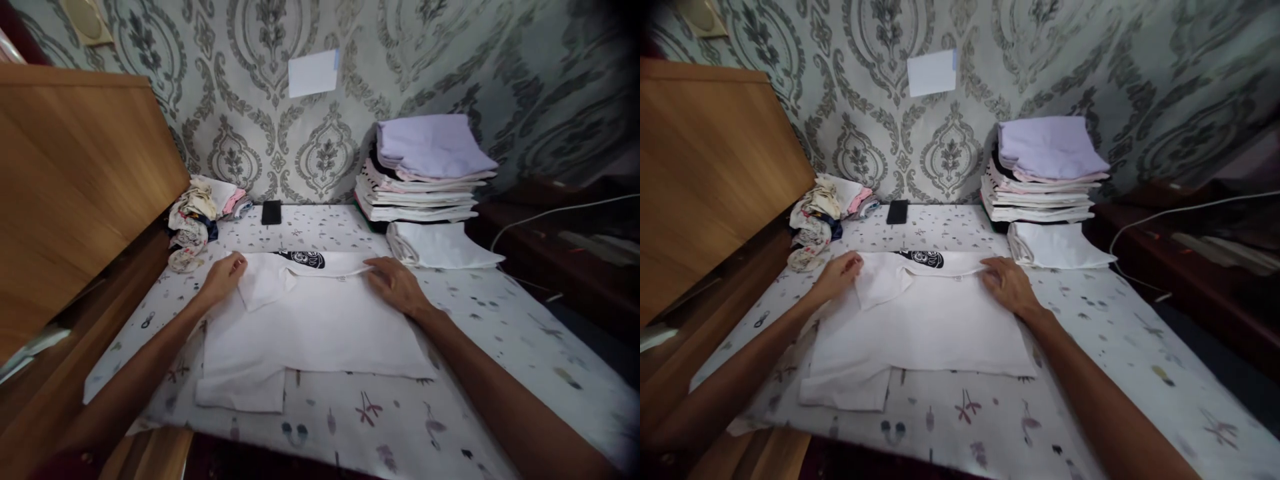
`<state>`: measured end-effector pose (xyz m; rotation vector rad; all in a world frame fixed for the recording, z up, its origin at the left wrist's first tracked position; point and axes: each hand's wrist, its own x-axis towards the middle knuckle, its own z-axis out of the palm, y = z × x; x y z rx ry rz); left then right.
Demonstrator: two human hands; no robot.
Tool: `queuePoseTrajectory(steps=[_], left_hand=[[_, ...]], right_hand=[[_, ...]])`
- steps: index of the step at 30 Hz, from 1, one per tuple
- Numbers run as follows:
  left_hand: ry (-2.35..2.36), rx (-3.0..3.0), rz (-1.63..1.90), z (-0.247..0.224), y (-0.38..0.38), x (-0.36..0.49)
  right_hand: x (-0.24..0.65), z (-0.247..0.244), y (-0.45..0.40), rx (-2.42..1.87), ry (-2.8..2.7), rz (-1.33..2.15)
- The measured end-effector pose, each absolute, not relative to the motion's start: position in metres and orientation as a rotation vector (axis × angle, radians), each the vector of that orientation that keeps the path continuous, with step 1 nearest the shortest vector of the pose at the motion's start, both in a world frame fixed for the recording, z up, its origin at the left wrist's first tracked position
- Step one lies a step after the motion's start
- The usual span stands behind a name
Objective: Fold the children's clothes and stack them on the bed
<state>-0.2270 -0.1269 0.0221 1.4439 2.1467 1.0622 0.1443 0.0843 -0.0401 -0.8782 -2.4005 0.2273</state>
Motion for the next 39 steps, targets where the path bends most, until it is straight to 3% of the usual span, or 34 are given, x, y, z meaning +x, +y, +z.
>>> queuePoseTrajectory(steps=[10, 15, 23, 26, 29, 33, 35, 39], left_hand=[[2.238, 0.835, 1.124, 0.012, -0.092, -0.293], [2.195, 0.713, 1.172, 0.009, -0.08, -0.299], [2.293, 0.705, 1.104, 0.004, -0.073, -0.303], [2.376, 0.812, 1.075, 0.011, -0.082, -0.292], [2.53, 1.281, 0.969, 0.018, -0.104, -0.268], [2.095, 2.196, 0.5, 0.017, -0.136, -0.225], [1.911, 2.397, 0.273, 0.016, -0.145, -0.21], [2.013, 2.484, 0.025, 0.022, -0.147, -0.206]], right_hand=[[0.032, -0.001, 0.036, -0.497, -2.636, 0.359], [-0.012, -0.02, 0.041, -0.422, -2.679, 0.466], [-0.01, -0.039, 0.05, -0.287, -2.685, 0.394], [-0.009, -0.036, 0.046, -0.325, -2.683, 0.365], [0.004, -0.032, 0.044, -0.411, -2.699, 0.315], [0.04, -0.026, 0.047, -0.586, -2.716, 0.231], [0.059, -0.023, 0.05, -0.693, -2.708, 0.203], [0.08, -0.021, 0.052, -0.884, -2.652, 0.136]])
